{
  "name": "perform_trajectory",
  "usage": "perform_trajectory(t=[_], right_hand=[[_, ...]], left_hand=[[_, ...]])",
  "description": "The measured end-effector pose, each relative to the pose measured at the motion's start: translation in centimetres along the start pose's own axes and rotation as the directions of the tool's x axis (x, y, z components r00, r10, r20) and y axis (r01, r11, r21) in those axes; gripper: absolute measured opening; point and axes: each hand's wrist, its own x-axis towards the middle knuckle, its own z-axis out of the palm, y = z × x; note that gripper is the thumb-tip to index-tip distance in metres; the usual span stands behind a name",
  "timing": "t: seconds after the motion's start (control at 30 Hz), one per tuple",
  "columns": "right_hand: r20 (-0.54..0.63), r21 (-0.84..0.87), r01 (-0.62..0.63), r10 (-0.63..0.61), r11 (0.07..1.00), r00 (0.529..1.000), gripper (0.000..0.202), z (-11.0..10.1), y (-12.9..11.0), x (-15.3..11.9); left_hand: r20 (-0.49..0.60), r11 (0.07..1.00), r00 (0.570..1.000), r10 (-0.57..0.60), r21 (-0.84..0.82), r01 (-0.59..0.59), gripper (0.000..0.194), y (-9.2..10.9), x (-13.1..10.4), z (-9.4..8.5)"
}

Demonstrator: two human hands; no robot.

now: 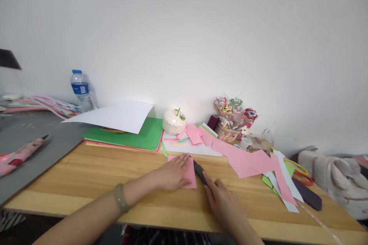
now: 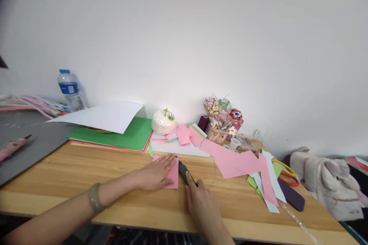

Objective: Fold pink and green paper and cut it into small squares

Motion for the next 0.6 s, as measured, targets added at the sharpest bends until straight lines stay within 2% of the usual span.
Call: perform_trajectory(t=[0.1, 0.23, 0.33, 0.4, 0.5, 0.57, 0.6], right_hand=[[-0.05, -0.032, -0.092, 0.091, 0.995, 0.995, 0.038, 0.0, 1.0, 0.0], [-0.144, -0.091, -0.252, 0.237, 0.964, 0.961, 0.041, -0.6, 4.7, 0.6], [-0.194, -0.132, -0.292, 0.264, 0.947, 0.945, 0.042, -1.1, 8.0, 1.8], [-0.211, -0.145, -0.279, 0.246, 0.949, 0.946, 0.041, -1.2, 9.4, 2.7], [-0.254, -0.144, -0.223, 0.182, 0.964, 0.95, 0.038, -1.1, 8.8, 3.3], [-0.255, -0.128, -0.105, 0.07, 0.986, 0.964, 0.037, -0.8, 6.4, 3.1], [-0.23, -0.112, -0.002, -0.024, 0.994, 0.973, 0.034, -0.7, 4.9, 2.9]], left_hand=[[-0.003, 1.0, 1.0, -0.007, 0.012, 0.007, 0.075, 0.0, 0.0, 0.1], [-0.027, 1.0, 1.0, 0.012, 0.028, -0.011, 0.074, -0.2, 0.1, 0.4], [-0.045, 1.0, 0.999, 0.014, -0.002, -0.014, 0.072, -0.2, 0.2, 0.4], [-0.053, 0.999, 0.999, 0.006, -0.042, -0.008, 0.068, -0.2, 0.2, 0.3], [-0.069, 0.995, 0.998, -0.003, -0.098, -0.004, 0.063, -0.2, 0.3, 0.3], [-0.089, 0.99, 0.996, -0.008, -0.144, -0.005, 0.059, -0.3, 0.4, 0.3], [-0.107, 0.984, 0.994, -0.02, -0.178, 0.0, 0.057, -0.4, 0.4, 0.2]])
